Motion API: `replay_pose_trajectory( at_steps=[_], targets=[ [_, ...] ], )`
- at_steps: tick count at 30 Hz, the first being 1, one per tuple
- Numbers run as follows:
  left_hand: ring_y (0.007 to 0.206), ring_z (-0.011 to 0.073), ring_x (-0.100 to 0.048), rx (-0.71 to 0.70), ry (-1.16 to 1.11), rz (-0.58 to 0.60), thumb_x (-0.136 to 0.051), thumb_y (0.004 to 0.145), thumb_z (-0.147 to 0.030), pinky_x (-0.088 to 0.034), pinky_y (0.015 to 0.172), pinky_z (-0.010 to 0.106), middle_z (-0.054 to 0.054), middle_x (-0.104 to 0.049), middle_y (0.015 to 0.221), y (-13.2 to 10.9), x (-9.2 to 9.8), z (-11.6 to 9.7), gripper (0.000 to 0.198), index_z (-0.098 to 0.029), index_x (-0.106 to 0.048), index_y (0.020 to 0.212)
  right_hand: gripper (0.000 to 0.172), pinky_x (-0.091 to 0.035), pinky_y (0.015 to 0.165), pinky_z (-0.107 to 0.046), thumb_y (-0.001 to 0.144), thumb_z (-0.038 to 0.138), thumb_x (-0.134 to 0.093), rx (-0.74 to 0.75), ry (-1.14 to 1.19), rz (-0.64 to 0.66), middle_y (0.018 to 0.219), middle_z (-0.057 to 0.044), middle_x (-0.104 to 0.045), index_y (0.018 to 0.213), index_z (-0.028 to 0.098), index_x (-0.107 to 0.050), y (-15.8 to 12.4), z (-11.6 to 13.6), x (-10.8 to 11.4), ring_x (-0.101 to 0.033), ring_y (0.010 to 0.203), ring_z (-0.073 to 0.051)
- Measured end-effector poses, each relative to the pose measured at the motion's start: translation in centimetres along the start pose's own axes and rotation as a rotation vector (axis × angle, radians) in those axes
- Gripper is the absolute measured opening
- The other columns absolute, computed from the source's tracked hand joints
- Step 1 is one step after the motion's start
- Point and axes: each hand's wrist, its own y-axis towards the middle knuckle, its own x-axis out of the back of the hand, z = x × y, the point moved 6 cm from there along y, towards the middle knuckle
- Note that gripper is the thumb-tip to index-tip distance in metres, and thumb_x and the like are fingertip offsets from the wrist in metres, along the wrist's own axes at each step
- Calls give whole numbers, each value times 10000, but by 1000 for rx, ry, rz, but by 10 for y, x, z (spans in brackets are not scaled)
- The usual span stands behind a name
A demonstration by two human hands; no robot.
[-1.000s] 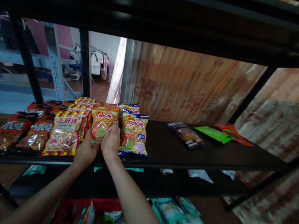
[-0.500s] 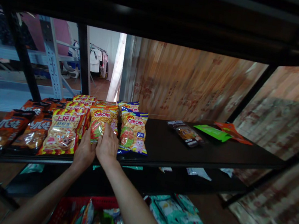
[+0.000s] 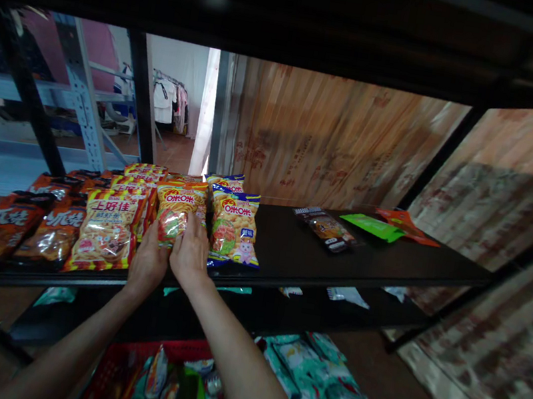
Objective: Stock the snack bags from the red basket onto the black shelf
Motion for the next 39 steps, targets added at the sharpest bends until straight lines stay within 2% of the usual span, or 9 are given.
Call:
replay_pose_trajectory(
  at_steps=[5, 8, 11, 15, 19, 22, 26, 32, 39],
  targets=[
    [1362, 328, -319, -91, 55, -69, -419, 884, -318, -361, 1053, 479, 234, -344, 1460, -7, 2, -3, 604, -80, -299, 1426, 522, -256, 1125, -476, 875, 236, -393, 84, -139, -230, 1487, -141, -322, 1385, 121, -370, -4, -12, 52, -226, 1403, -240],
    [1343, 346, -346, -123, 109, -79, -439, 882, -379, -377, 1033, 483, 258, -330, 1457, -9, 0, -7, 636, -65, -310, 1420, 556, -275, 1100, -487, 875, 346, -421, -46, -199, -375, 1467, -171, -339, 1379, 118, -369, -3, -49, 87, -261, 1384, -259],
    [1315, 364, -381, -96, 148, -103, -437, 880, -365, -394, 1007, 495, 287, -353, 1430, -9, -1, -10, 625, -30, -336, 1398, 610, -303, 1070, -501, 855, 455, -426, -200, -190, -373, 1420, -197, -405, 1358, 111, -397, 0, -92, 104, -326, 1349, -290],
    [1385, 361, -244, -154, 173, -148, -456, 864, -322, -310, 1068, 511, 276, -294, 1468, -8, 7, -26, 603, -24, -368, 1380, 739, -390, 997, -490, 820, 574, -435, -394, -49, -189, 1369, -195, -479, 1407, 136, -337, 1, -133, 101, -472, 1245, -314],
    [1434, 316, -90, -325, 215, -132, -490, 843, -300, -188, 1125, 526, 125, -234, 1538, 7, 13, -57, 496, -195, -486, 1328, 770, -402, 994, -483, 805, 592, -459, -433, 49, -103, 1361, -191, -494, 1422, 151, -323, -1, -143, 96, -492, 1237, -314],
    [1430, 331, -99, -313, 253, -115, -497, 836, -332, -199, 1111, 559, 110, -266, 1529, 27, 11, -70, 486, -209, -515, 1305, 762, -378, 1029, -478, 799, 586, -484, -413, 93, -101, 1377, -174, -484, 1418, 167, -338, 0, -147, 94, -484, 1251, -302],
    [1411, 369, -156, -233, 271, -82, -485, 838, -377, -257, 1067, 595, 133, -280, 1519, 42, 4, -71, 502, -193, -517, 1305, 757, -381, 1030, -469, 801, 580, -489, -446, 134, -58, 1377, -164, -490, 1421, 172, -340, 1, -157, 89, -489, 1251, -294],
    [1420, 344, -138, -237, 272, -86, -442, 869, -372, -245, 1080, 573, 134, -285, 1517, 36, -5, -68, 495, -203, -487, 1332, 652, -405, 1010, -444, 827, 529, -471, -381, 135, -20, 1335, -117, -541, 1386, 200, -407, 7, -150, 89, -538, 1190, -272],
    [1424, 354, -102, -245, 316, -127, -400, 894, -358, -217, 1087, 585, 207, -269, 1506, 34, -10, -68, 518, -122, -446, 1353, 598, -412, 998, -437, 854, 479, -434, -320, 127, -40, 1316, -99, -552, 1393, 222, -396, 12, -138, 82, -545, 1161, -265]
  ],
)
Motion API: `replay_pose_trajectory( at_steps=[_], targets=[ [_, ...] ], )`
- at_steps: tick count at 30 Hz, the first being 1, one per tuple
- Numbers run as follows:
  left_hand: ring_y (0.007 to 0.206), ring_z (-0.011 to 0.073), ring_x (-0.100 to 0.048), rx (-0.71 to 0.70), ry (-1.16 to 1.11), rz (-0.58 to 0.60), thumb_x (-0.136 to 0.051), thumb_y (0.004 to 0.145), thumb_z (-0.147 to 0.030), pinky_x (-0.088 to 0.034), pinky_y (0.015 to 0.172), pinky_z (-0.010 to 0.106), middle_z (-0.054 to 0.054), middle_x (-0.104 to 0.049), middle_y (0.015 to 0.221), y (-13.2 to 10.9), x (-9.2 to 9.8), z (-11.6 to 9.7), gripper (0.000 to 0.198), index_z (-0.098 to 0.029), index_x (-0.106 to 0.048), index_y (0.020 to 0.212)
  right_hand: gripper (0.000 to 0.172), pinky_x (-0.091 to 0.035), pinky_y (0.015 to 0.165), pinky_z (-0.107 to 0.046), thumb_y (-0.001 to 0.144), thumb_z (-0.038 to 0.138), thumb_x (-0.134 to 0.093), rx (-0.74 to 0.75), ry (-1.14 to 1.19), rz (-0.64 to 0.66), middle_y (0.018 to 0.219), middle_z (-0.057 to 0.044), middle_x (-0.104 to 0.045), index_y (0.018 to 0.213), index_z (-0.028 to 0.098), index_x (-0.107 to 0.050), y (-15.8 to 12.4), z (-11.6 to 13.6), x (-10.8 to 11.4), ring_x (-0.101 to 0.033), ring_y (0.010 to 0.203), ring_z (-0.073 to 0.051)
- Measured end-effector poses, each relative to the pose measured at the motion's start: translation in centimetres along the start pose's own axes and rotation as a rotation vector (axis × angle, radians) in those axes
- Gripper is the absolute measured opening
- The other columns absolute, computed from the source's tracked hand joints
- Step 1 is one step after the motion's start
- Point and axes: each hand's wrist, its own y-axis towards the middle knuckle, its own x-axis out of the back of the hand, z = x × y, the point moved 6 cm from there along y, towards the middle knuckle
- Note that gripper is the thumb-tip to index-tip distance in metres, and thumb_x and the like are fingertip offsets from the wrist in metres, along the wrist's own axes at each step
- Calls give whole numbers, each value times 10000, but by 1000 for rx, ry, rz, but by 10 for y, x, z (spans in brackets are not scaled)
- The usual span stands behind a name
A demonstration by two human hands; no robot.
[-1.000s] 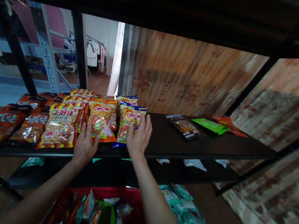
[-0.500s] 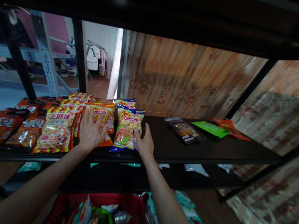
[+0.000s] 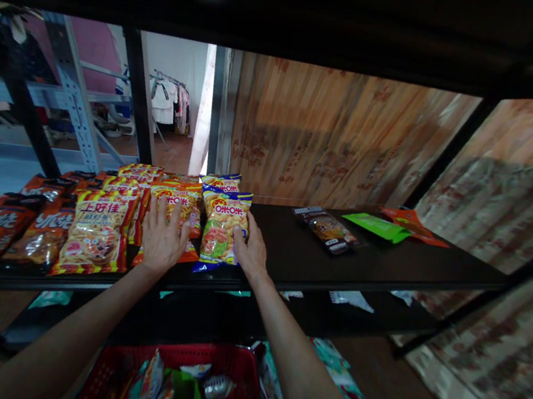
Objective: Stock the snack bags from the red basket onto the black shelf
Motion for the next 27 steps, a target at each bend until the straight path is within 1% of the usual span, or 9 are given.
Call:
replay_pose_trajectory(
  at_steps=[3, 5, 9, 11, 15, 18, 23, 25, 27],
  targets=[
    [1433, 332, -30, -60, -5, -42, -414, 888, -337, -165, 1116, 575, 192, -245, 1520, -6, 6, -7, 527, -105, -425, 1361, 621, -397, 1009, -443, 862, 510, -399, 6, -39, -42, 1317, -129, -540, 1384, 174, -403, -2, -3, -1, -528, 1174, -273],
    [1437, 309, -7, -150, -33, -26, -429, 881, -331, -138, 1133, 564, 163, -255, 1524, -14, 9, -17, 525, -120, -422, 1362, 639, -401, 996, -449, 861, 540, -376, -19, -83, -70, 1287, -156, -551, 1350, 133, -441, -4, -8, 0, -533, 1155, -284],
    [1434, 298, -87, -341, -80, 92, -437, 878, -376, -154, 1135, 559, 181, -395, 1450, -35, 5, -41, 583, -97, -372, 1385, 557, -418, 964, -446, 857, 540, -371, -9, -120, -73, 1192, -149, -597, 1199, 146, -565, -5, -12, 0, -550, 1106, -278],
    [1419, 314, -165, -383, -74, 142, -445, 873, -394, -173, 1128, 562, 215, -452, 1398, -44, -1, -49, 642, -50, -324, 1400, 519, -398, 990, -437, 855, 525, -377, 37, -97, -86, 1205, -150, -587, 1137, 147, -593, -5, -10, -1, -528, 1135, -272],
    [1357, 326, -325, -374, -62, 177, -459, 865, -342, -173, 1125, 562, 220, -537, 1312, -52, -13, -56, 639, -19, -312, 1396, 490, -395, 987, -417, 861, 499, -369, 65, -21, -97, 1205, -133, -584, 1142, 152, -573, -7, -7, 0, -529, 1113, -251],
    [1338, 311, -362, -355, -68, 166, -443, 871, -301, -178, 1122, 558, 183, -574, 1280, -50, -16, -62, 592, -58, -325, 1398, 472, -424, 934, -400, 867, 489, -363, 37, 15, -98, 1152, -114, -604, 1154, 167, -552, -8, -6, 1, -552, 1043, -236],
    [1272, 293, -452, -248, -78, 184, -431, 876, -288, -244, 1105, 510, 181, -603, 1240, -38, -18, -65, 570, -51, -346, 1387, 462, -458, 850, -376, 862, 499, -360, 13, -4, -135, 1059, -101, -618, 1125, 176, -561, -4, -3, 2, -569, 937, -224],
    [1266, 294, -459, -223, -75, 195, -430, 872, -278, -252, 1100, 511, 198, -593, 1249, -35, -19, -66, 578, -41, -338, 1390, 466, -459, 846, -383, 862, 506, -351, 0, -26, -130, 1035, -102, -619, 1104, 174, -570, -2, -4, 0, -569, 929, -227],
    [1310, 312, -404, -223, -68, 195, -454, 852, -272, -240, 1103, 524, 234, -540, 1303, -36, -20, -66, 595, -20, -347, 1381, 482, -460, 852, -392, 863, 515, -345, -4, -43, -104, 1032, -107, -621, 1113, 169, -568, -2, -4, -2, -572, 941, -235]
  ],
)
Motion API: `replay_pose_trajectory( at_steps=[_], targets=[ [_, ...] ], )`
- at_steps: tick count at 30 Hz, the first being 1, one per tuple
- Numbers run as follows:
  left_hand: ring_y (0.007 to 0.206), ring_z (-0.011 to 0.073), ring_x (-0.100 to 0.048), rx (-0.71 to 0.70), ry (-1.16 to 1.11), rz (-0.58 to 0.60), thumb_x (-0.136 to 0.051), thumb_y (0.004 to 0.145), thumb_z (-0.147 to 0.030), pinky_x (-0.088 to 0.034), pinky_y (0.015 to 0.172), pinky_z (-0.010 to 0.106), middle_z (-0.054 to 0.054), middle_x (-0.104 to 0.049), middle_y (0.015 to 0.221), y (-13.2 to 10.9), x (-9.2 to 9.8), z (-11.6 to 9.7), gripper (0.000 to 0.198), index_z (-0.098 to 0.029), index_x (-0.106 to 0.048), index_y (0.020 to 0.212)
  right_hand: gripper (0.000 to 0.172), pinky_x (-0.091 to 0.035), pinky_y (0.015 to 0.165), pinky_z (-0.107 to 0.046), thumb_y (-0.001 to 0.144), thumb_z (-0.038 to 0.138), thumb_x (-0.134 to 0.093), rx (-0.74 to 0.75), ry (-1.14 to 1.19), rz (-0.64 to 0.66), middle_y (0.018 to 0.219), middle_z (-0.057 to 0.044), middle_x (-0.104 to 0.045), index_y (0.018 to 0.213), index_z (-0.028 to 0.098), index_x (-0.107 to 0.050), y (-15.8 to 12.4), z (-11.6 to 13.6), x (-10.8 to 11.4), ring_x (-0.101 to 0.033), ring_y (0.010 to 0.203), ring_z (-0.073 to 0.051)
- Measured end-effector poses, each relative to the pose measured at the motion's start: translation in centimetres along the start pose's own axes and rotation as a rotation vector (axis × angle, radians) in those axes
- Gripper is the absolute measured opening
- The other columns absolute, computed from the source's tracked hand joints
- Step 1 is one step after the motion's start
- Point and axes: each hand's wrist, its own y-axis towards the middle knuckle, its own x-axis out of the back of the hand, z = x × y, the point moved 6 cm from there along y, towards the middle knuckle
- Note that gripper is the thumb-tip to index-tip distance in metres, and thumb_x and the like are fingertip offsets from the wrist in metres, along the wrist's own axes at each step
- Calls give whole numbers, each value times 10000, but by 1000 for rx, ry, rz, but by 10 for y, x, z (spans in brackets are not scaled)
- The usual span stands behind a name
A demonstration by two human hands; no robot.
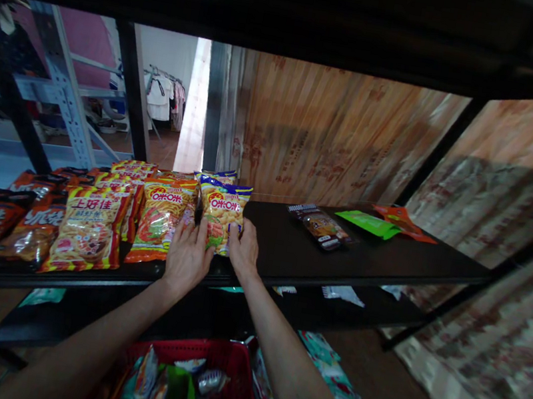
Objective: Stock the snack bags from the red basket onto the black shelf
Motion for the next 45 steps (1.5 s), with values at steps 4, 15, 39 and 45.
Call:
replay_pose_trajectory(
  at_steps=[4, 15, 39, 45],
  targets=[
    [1417, 338, -148, -53, 10, -43, -495, 825, -243, -209, 1120, 526, 261, -295, 1477, -6, 2, -2, 608, -29, -360, 1377, 576, -440, 926, -415, 856, 526, -381, -1, 38, 37, 1205, -145, -587, 1280, 146, -472, -5, 1, -1, -564, 1068, -258],
    [1396, 317, -236, -44, -98, 47, -440, 852, -208, -337, 1079, 475, 282, -267, 1481, -7, -11, -2, 586, 1, -299, 1380, 627, -363, 1057, -423, 879, 537, -379, -21, 131, 127, 1408, -59, -475, 1427, 234, -334, 25, 7, 4, -474, 1266, -246],
    [1403, 358, -196, 137, 47, -174, -479, 852, -264, -244, 1082, 571, 251, -335, 1460, -53, 40, 60, 519, -62, -441, 1328, 498, -368, 1053, -385, 904, 414, -381, 212, 197, 346, 1370, -113, -492, 1338, 180, -449, -16, 126, -46, -484, 1244, -207],
    [1386, 366, -241, 104, 50, -162, -461, 861, -240, -278, 1055, 585, 230, -372, 1448, -56, 30, 63, 458, -84, -491, 1290, 463, -291, 1091, -352, 911, 455, -358, -91, 363, 392, 1320, -84, -553, 1224, 186, -569, 10, 118, -86, -464, 1264, -192]
  ],
)
